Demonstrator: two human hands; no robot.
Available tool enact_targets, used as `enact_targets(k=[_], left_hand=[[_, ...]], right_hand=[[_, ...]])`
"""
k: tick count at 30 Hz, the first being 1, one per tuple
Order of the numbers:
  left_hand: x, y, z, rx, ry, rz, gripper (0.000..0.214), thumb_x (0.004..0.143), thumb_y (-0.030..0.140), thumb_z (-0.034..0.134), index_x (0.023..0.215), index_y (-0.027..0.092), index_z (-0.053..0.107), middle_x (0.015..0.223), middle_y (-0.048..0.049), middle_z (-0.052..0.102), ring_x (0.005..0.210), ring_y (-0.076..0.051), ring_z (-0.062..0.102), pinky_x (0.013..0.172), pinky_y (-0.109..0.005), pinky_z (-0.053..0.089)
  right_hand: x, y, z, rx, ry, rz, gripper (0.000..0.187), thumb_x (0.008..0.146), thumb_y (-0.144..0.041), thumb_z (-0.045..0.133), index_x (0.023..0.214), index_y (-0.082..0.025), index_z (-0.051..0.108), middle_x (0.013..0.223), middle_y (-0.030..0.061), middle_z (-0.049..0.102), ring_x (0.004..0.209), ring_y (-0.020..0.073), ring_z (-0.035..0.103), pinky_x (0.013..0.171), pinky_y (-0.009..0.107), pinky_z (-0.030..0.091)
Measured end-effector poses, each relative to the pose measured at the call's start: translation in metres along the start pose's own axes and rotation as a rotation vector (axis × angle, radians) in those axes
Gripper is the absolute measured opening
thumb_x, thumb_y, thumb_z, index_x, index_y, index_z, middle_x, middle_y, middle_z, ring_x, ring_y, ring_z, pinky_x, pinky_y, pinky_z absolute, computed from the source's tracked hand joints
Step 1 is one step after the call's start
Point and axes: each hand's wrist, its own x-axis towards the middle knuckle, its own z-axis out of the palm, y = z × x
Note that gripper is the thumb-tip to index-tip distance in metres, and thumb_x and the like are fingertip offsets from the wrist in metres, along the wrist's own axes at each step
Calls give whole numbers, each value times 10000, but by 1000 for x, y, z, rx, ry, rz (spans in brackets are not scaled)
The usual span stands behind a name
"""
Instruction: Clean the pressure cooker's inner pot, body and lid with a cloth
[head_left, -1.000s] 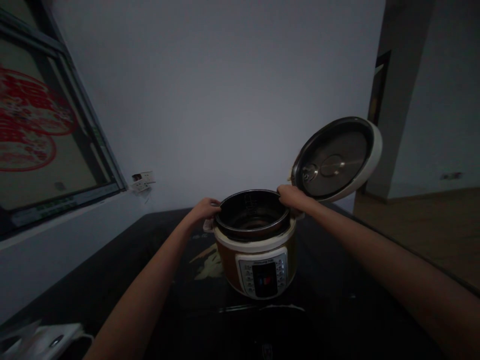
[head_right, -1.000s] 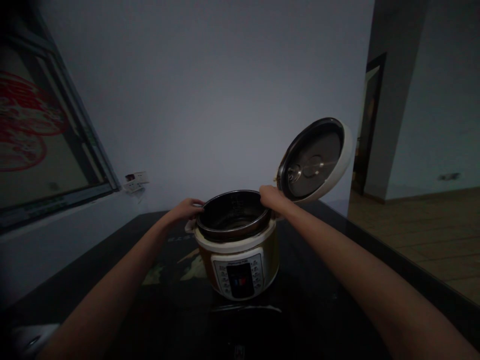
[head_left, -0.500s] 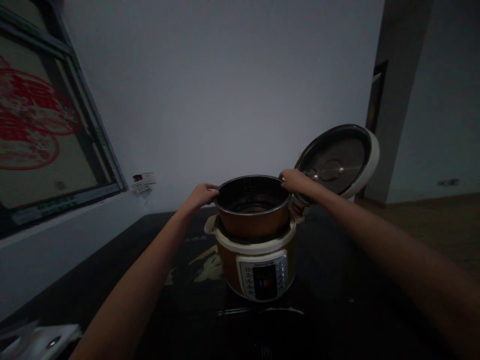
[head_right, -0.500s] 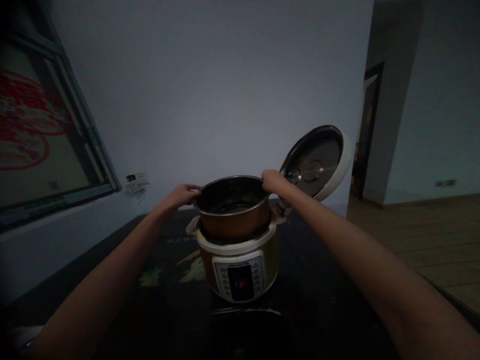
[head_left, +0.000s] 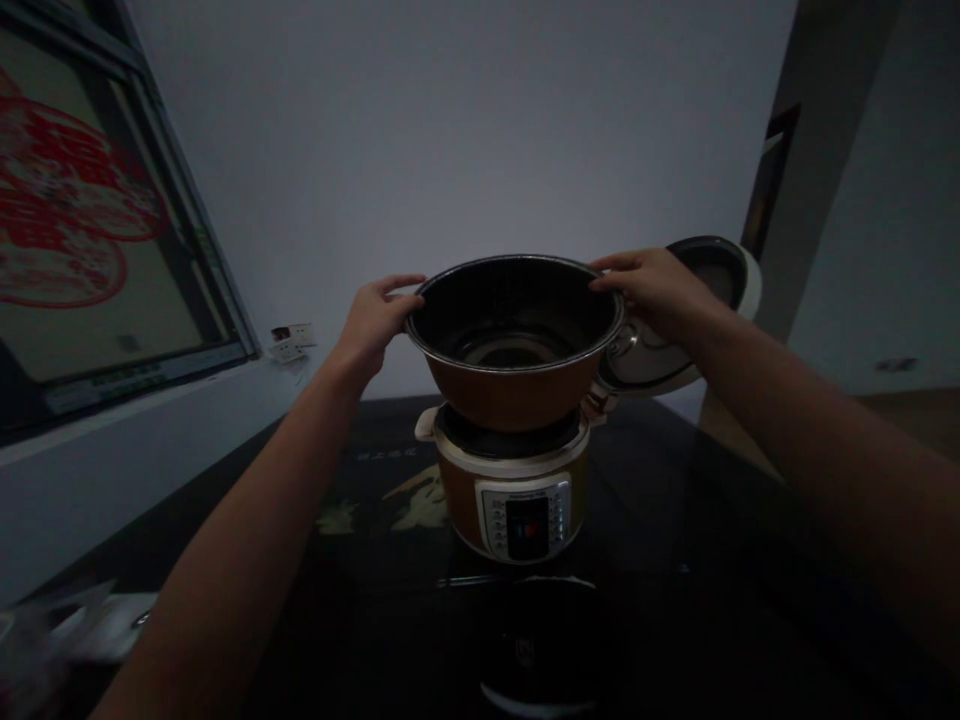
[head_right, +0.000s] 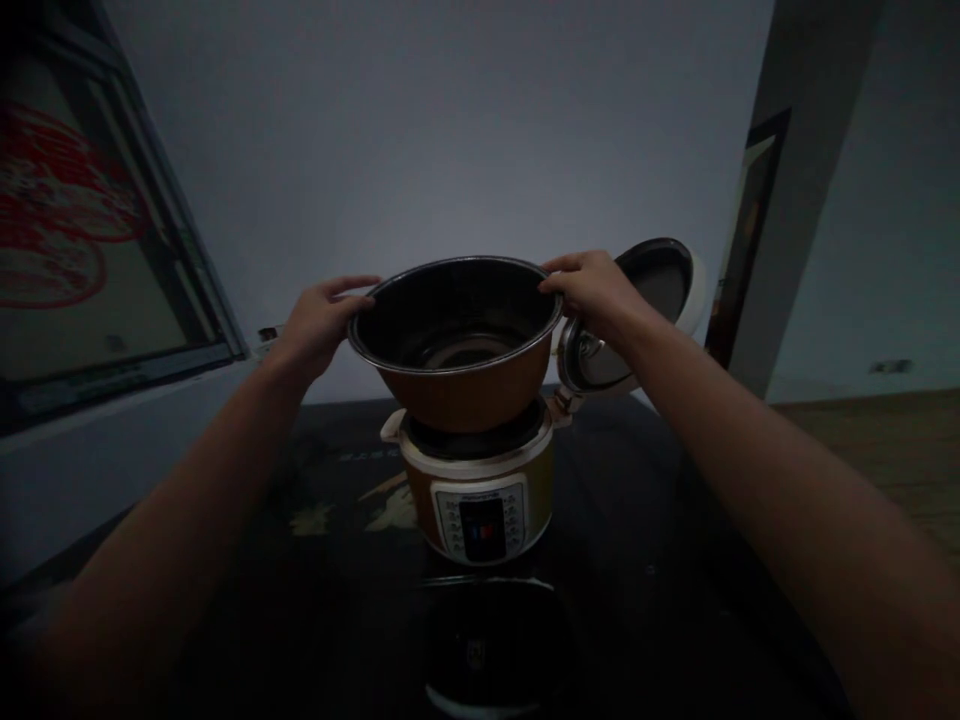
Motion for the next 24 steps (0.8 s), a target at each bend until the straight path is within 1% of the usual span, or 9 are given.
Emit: enact_targets(k=[4, 7, 9, 12, 14, 16, 18, 21, 24], left_hand=[[-26, 33, -24, 50, 49, 44, 493, 758, 113, 567, 1248, 72, 591, 756, -19, 650, 658, -109, 634, 651, -223, 428], [-52, 59, -46, 130, 126, 10, 506, 776, 88, 516, 1279, 82, 569, 739, 10, 619, 820, -175, 675, 731, -287, 450], [-70, 73, -64, 244, 182, -31, 537, 755, 113, 534, 1291, 111, 565, 758, 19, 620, 927, -230, 668, 764, -343, 473], [-95, 77, -99, 426, 240, -111, 543, 786, 170, 498, 1328, 145, 519, 852, 58, 611, 1028, -248, 622, 816, -409, 436], [-110, 70, -125, 489, 255, -162, 531, 807, 167, 449, 1335, 146, 503, 868, 89, 606, 997, -200, 619, 816, -399, 413], [-124, 55, -148, 453, 279, -275, 545, 772, 171, 480, 1312, 209, 545, 814, 115, 640, 852, -116, 647, 767, -294, 450], [-141, 36, -165, 327, 298, -405, 558, 691, 190, 548, 1240, 262, 617, 723, 127, 661, 646, -63, 625, 636, -180, 464], [-169, 5, -175, 163, 312, -504, 575, 541, 226, 660, 1112, 290, 688, 581, 117, 644, 458, -71, 549, 456, -135, 425], [-196, -27, -173, 80, 312, -673, 551, 466, 235, 734, 1013, 297, 706, 590, 79, 678, 457, -122, 573, 434, -182, 453]], right_hand=[[-34, -26, 7, 335, -5, 41, 157, 817, -13, 580, 908, -102, 670, 687, 8, 597, 542, 52, 493, 513, 175, 370], [-64, -44, 19, 486, -50, 86, 195, 826, 16, 535, 852, -130, 663, 634, -17, 558, 532, 56, 492, 504, 164, 377], [-86, -52, 29, 548, -83, 136, 211, 835, 10, 507, 893, -126, 657, 672, -14, 573, 541, 58, 509, 505, 168, 381], [-122, -54, 47, 620, -270, 143, 238, 832, -75, 560, 1044, -139, 649, 781, -2, 598, 575, 63, 533, 514, 182, 391], [-148, -49, 60, 688, -405, 141, 346, 781, -135, 653, 1125, -162, 631, 834, 4, 602, 588, 70, 537, 524, 197, 417], [-175, -42, 75, 771, -501, 186, 476, 724, -187, 733, 1184, -180, 609, 849, 8, 594, 571, 75, 527, 517, 213, 442], [-199, -32, 91, 851, -567, 263, 579, 694, -221, 775, 1237, -201, 575, 845, 2, 570, 559, 77, 530, 502, 216, 457], [-228, -14, 115, 958, -618, 396, 689, 670, -226, 801, 1299, -237, 520, 886, -2, 531, 581, 79, 542, 494, 213, 472], [-246, 6, 137, 1034, -621, 530, 703, 667, -235, 806, 1307, -256, 517, 929, 0, 501, 588, 70, 532, 486, 208, 470]])
